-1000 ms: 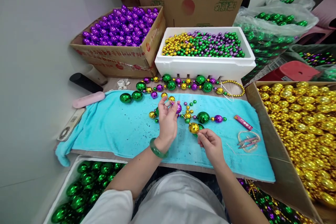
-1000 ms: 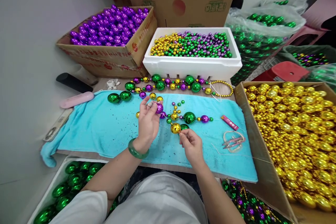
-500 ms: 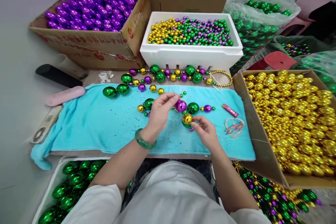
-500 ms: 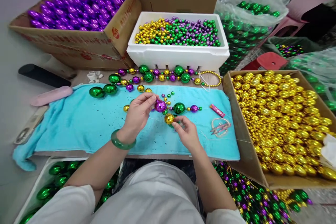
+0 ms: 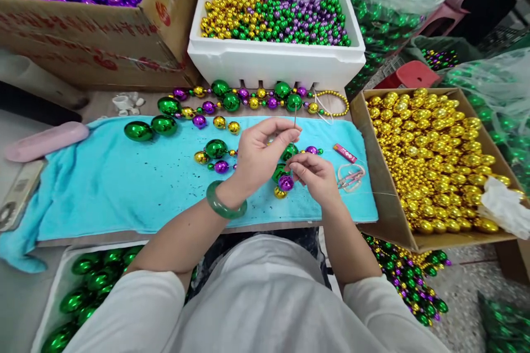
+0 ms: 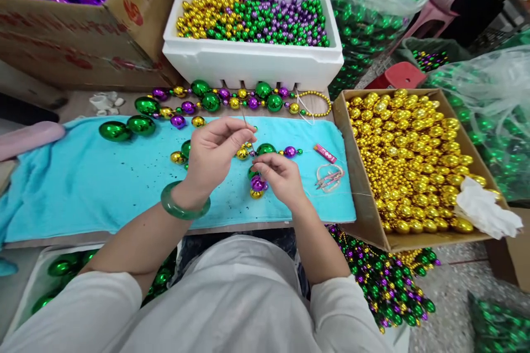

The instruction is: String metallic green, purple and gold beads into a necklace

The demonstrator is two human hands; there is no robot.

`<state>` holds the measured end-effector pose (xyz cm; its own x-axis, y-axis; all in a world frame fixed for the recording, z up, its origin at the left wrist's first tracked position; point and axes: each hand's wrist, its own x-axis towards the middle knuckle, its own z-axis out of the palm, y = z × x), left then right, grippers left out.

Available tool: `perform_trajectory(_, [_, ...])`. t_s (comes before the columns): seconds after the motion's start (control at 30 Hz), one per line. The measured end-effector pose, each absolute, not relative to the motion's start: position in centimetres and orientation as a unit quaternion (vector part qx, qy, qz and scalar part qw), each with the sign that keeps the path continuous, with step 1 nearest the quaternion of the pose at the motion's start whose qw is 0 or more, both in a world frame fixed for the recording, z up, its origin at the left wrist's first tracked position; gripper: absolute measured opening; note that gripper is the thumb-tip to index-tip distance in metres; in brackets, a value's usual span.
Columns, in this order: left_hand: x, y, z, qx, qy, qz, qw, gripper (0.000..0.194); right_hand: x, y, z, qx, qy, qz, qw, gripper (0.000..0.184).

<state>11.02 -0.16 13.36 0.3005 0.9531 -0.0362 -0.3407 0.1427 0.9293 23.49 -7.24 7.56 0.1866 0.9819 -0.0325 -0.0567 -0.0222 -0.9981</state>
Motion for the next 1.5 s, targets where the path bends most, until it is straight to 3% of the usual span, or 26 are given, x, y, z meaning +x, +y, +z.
perform_trajectory(0.23, [11.2,0.6,12.9,0.347,0.345,0.485,0.725,0.012,24.1,-8.1,6.3,-0.529,-0.428,0.541,0.494,0.036])
perform_trajectory(0.37, [10.2,1.3,10.7,0.453,0.292,0.357,0.763,0.027,25.3,-8.8,6.2,-0.530,-0.408,0.513,0.537,0.033])
perform_trajectory(0.47, [9.3,1.2,7.7,0.682,0.249,0.203,0.657,0.049,26.2,-9.3,7.1,-0.515,-0.395,0.503,0.571,0.030])
perform_trajectory(0.6, [8.8,0.3,3.8,0.849,0.262,0.108,0.447,0.045,26.9,-9.9,9.0,-0.490,-0.381,0.461,0.635,0.025])
perform_trajectory(0.73, [7.9,-0.2,1.9,0.886,0.281,0.086,0.358,0.030,28.0,-10.2,10.7,-0.491,-0.367,0.373,0.697,0.021])
perform_trajectory(0.9, [4.4,0.5,1.4,0.900,0.315,0.087,0.290,0.027,31.0,-10.7,10.8,-0.481,-0.315,0.305,0.759,0.018])
perform_trajectory(1.17, [-2.5,1.9,2.8,0.927,0.361,-0.064,0.080,0.023,30.8,-10.2,6.2,-0.561,-0.223,0.359,0.712,0.029])
perform_trajectory(1.33, [-3.7,1.9,3.9,0.922,0.372,-0.100,0.037,0.017,29.0,-9.4,4.5,-0.574,-0.233,0.381,0.687,0.024])
perform_trajectory(1.5, [-2.5,2.7,5.2,0.932,0.351,-0.022,0.090,0.023,27.5,-8.8,4.0,-0.580,-0.276,0.402,0.652,0.021])
